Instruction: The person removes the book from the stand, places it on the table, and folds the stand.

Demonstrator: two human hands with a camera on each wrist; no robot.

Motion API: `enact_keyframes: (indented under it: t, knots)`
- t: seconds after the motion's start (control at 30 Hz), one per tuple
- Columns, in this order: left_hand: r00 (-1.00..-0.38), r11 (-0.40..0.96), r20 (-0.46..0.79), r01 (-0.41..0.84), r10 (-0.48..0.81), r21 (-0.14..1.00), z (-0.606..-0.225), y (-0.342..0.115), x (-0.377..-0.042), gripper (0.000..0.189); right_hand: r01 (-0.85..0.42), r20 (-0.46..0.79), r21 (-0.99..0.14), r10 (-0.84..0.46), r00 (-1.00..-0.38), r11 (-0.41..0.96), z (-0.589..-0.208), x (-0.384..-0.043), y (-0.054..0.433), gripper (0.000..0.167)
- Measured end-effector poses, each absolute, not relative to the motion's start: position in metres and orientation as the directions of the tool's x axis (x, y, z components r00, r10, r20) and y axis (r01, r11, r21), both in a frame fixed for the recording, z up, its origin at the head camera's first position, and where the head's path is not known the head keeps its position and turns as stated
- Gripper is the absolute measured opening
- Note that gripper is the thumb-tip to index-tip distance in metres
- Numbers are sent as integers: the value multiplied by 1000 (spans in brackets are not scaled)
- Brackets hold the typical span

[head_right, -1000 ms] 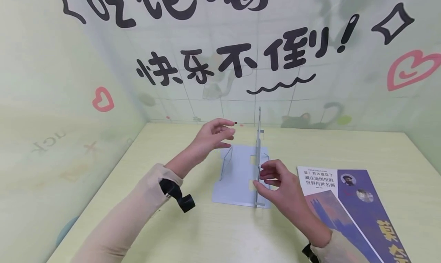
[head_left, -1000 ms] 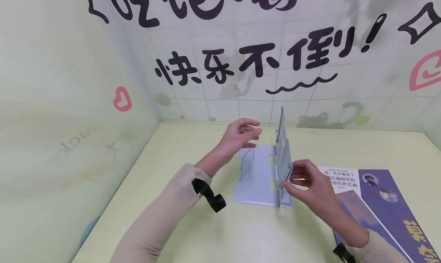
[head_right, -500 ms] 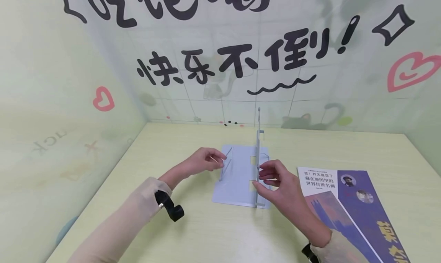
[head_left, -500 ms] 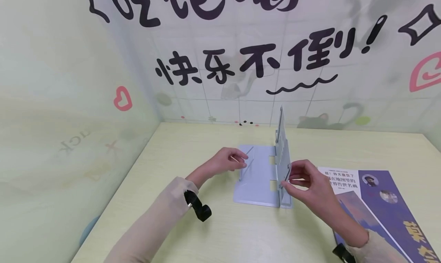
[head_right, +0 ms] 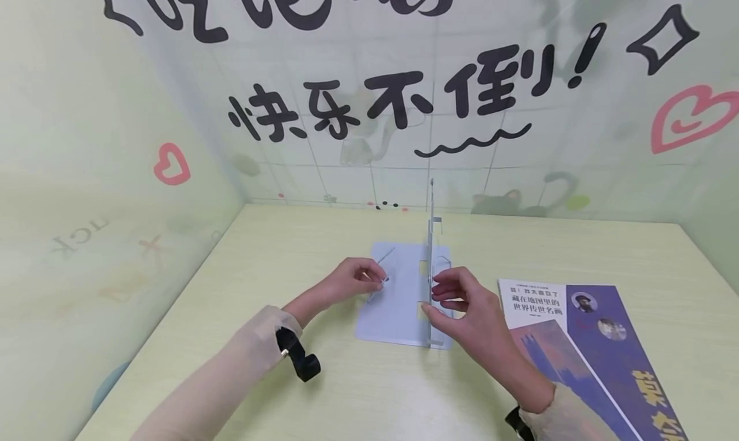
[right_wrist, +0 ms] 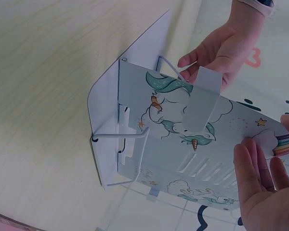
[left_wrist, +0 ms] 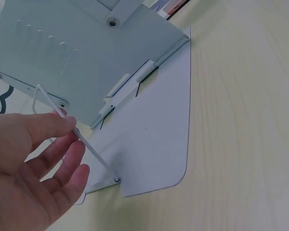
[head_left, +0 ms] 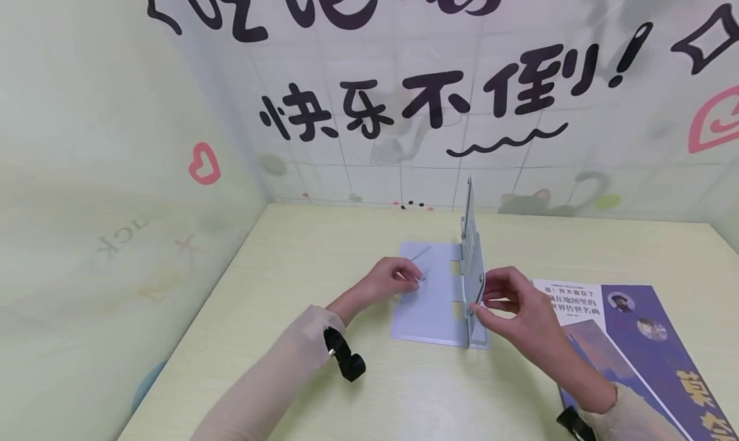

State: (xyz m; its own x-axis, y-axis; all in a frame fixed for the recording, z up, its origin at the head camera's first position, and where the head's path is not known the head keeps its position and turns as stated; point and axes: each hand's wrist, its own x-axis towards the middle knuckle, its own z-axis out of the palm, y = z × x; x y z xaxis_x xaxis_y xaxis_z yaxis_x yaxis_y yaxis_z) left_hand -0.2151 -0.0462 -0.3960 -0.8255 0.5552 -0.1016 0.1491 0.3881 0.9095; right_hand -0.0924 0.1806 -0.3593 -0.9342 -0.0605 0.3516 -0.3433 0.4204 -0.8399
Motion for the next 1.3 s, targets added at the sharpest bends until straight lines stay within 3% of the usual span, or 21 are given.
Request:
enact_keyframes:
  t: [0.23, 0.77, 1.3]
  knots:
    - [-822, 418, -106, 169, 559, 892, -403, -33, -213, 15, -350, 355, -843, -66, -933, 408, -359, -92, 180, 38]
    - [-776, 486, -10, 384, 630, 785, -420, -14, -211, 15, -345, 347, -833, -79, -935, 433, -360, -94, 183, 38]
    - [-734, 560, -63, 456, 676, 692, -414, -11, -211, 14, -352, 352, -834, -83, -932, 425, -359, -94, 182, 37]
